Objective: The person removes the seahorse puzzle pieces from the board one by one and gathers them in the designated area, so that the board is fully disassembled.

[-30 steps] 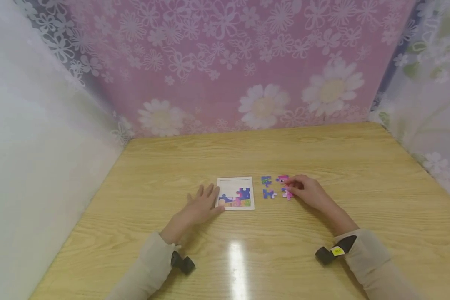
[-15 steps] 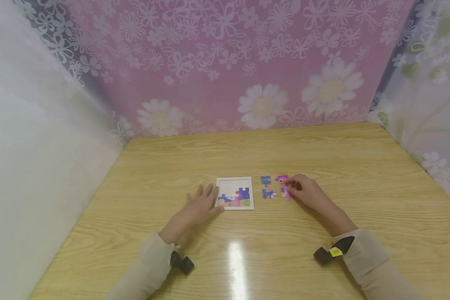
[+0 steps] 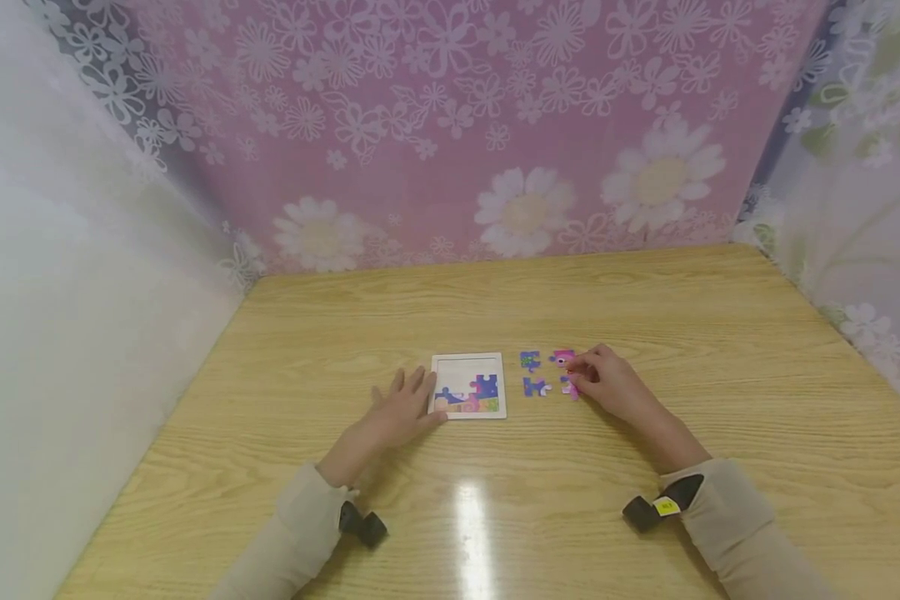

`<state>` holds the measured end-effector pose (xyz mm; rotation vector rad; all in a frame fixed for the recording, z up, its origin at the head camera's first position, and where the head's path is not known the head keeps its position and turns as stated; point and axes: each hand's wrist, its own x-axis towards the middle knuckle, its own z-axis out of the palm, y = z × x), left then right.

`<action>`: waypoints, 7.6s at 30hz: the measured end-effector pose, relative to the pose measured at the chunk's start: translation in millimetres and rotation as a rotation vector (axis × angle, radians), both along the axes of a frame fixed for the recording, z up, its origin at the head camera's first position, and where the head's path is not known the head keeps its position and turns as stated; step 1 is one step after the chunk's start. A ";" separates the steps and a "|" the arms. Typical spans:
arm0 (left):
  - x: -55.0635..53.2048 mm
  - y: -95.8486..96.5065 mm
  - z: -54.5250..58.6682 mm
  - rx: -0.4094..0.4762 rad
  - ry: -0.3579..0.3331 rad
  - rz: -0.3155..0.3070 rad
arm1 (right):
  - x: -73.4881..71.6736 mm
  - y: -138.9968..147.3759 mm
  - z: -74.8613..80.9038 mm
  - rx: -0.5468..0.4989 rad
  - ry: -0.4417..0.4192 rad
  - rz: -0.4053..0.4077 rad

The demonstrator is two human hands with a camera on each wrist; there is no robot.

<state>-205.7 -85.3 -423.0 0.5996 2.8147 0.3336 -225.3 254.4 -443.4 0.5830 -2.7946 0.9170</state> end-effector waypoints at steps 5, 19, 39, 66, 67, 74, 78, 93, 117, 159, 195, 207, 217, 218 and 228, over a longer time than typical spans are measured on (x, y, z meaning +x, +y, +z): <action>0.0 -0.3 -0.2 0.000 0.002 0.000 | 0.4 -0.2 0.9 -0.011 0.008 0.017; 1.2 0.6 1.7 -0.007 -0.002 0.005 | -0.5 2.8 -4.9 -0.026 0.043 0.035; 3.3 0.8 4.3 -0.024 0.006 0.012 | 1.0 0.8 10.4 -0.087 -0.036 0.003; 1.6 0.7 3.5 -0.050 -0.001 0.017 | -17.8 -87.9 31.8 -0.037 -0.104 0.253; 1.4 0.9 3.2 -0.048 -0.002 0.018 | -18.1 -89.9 30.9 -0.044 -0.128 0.251; 0.9 2.3 2.9 -0.049 0.001 0.018 | -18.3 -99.7 24.0 -0.043 -0.265 0.194; 0.7 2.6 3.6 -0.049 0.001 0.021 | -16.0 -103.0 23.8 -0.034 -0.286 0.183; -0.2 0.6 2.8 -0.036 -0.003 0.026 | -18.5 -104.2 12.0 -0.037 -0.226 0.232; -1.2 1.3 2.6 -0.074 0.006 0.022 | -16.9 -106.1 12.5 -0.091 -0.232 0.250; 2.4 1.3 6.7 -0.042 0.002 0.016 | -15.6 -66.1 36.9 -0.163 -0.177 0.182; 8.3 2.7 2.0 -0.058 0.008 0.018 | 9.6 23.8 52.7 -0.073 0.013 0.103; 9.1 1.3 3.8 -0.048 0.014 0.011 | 14.7 44.7 43.2 -0.061 -0.005 0.074; 8.7 1.2 3.9 -0.065 0.010 0.010 | 20.6 55.4 24.8 -0.068 -0.062 0.035; 9.0 0.9 4.3 -0.063 0.011 0.009 | 20.8 55.6 24.0 -0.063 -0.062 0.032; 8.9 0.8 4.5 -0.071 -0.001 0.012 | 21.1 58.9 13.7 -0.097 -0.146 0.036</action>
